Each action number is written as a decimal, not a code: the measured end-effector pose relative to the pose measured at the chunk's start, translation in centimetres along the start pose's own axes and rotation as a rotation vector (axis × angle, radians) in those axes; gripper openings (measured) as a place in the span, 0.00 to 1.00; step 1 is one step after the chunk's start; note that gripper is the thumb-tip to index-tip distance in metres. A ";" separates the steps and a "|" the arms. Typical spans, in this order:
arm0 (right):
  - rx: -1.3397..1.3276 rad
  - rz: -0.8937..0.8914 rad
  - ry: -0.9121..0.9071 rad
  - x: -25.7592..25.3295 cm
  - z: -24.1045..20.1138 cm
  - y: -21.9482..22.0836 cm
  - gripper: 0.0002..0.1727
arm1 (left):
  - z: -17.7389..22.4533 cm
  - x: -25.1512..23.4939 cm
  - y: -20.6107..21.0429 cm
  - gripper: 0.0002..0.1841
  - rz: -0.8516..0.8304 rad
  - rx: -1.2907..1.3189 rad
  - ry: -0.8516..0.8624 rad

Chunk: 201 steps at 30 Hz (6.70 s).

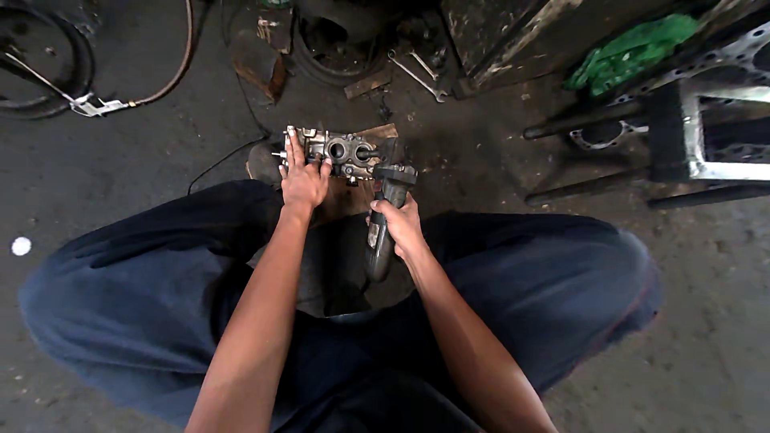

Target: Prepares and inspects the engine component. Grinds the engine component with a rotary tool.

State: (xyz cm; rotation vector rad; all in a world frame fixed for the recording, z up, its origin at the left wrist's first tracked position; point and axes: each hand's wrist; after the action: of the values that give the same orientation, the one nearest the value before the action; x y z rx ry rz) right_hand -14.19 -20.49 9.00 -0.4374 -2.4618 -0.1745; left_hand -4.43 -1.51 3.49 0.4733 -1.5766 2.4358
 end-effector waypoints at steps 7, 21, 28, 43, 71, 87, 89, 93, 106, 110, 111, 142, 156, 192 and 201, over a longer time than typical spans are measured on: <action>0.049 0.000 -0.027 0.0 -0.4 0.4 0.29 | -0.1 0.1 0.1 0.33 0.008 0.001 0.004; 0.000 0.055 -0.046 0.5 0.0 0.8 0.30 | -0.1 0.2 0.2 0.33 0.018 0.011 0.013; 0.019 0.032 -0.028 -0.4 0.5 0.9 0.32 | -0.1 0.1 0.1 0.33 0.011 0.022 0.001; 0.074 0.067 -0.075 0.1 0.2 1.2 0.31 | 0.0 0.2 -0.1 0.34 0.004 0.016 0.002; 0.048 0.066 -0.071 0.7 -0.8 0.6 0.29 | -0.2 0.1 0.1 0.34 0.007 0.026 0.009; 0.045 0.060 -0.082 -1.7 2.0 2.0 0.30 | 0.0 0.0 -0.1 0.33 0.001 0.023 0.004; 0.062 0.057 -0.086 -1.9 2.3 2.2 0.31 | 0.0 0.1 -0.1 0.34 -0.002 0.024 0.003; 0.058 0.060 -0.087 -2.3 2.7 2.5 0.30 | 0.1 0.2 -0.1 0.33 -0.008 0.023 -0.009; 0.053 0.076 -0.131 -0.7 1.7 1.9 0.31 | 0.2 0.2 -0.4 0.33 -0.014 0.039 -0.004; 0.040 0.094 -0.122 0.0 1.1 1.5 0.31 | 0.0 -0.1 -0.2 0.33 -0.017 0.023 -0.009; 0.029 0.091 -0.119 0.1 1.0 1.4 0.31 | 0.0 -0.1 -0.2 0.33 -0.015 0.022 -0.008; 0.057 0.003 -0.022 -0.7 0.0 1.1 0.29 | -0.1 0.3 0.1 0.33 0.017 0.032 0.007; 0.017 -0.011 -0.023 0.8 -1.1 -0.1 0.27 | 0.1 0.2 -0.1 0.34 -0.008 0.020 -0.001; -0.036 0.090 -0.049 0.8 0.0 2.1 0.30 | -0.3 0.1 0.2 0.34 0.025 0.024 0.027; 0.034 0.032 -0.020 0.6 -0.9 0.8 0.28 | 0.0 0.3 0.0 0.34 -0.001 0.016 0.007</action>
State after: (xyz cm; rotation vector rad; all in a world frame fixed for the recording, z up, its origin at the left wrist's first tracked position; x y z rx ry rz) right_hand -13.88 -19.82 10.13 -0.4655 -2.4721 -0.1151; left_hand -4.71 -1.51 3.62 0.4680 -1.5551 2.4487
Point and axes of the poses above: each hand's wrist, its own x-axis away from the middle knuckle, its own y-axis out of the palm, z = x × y, and after that the axes turned 2 degrees about z, right-handed
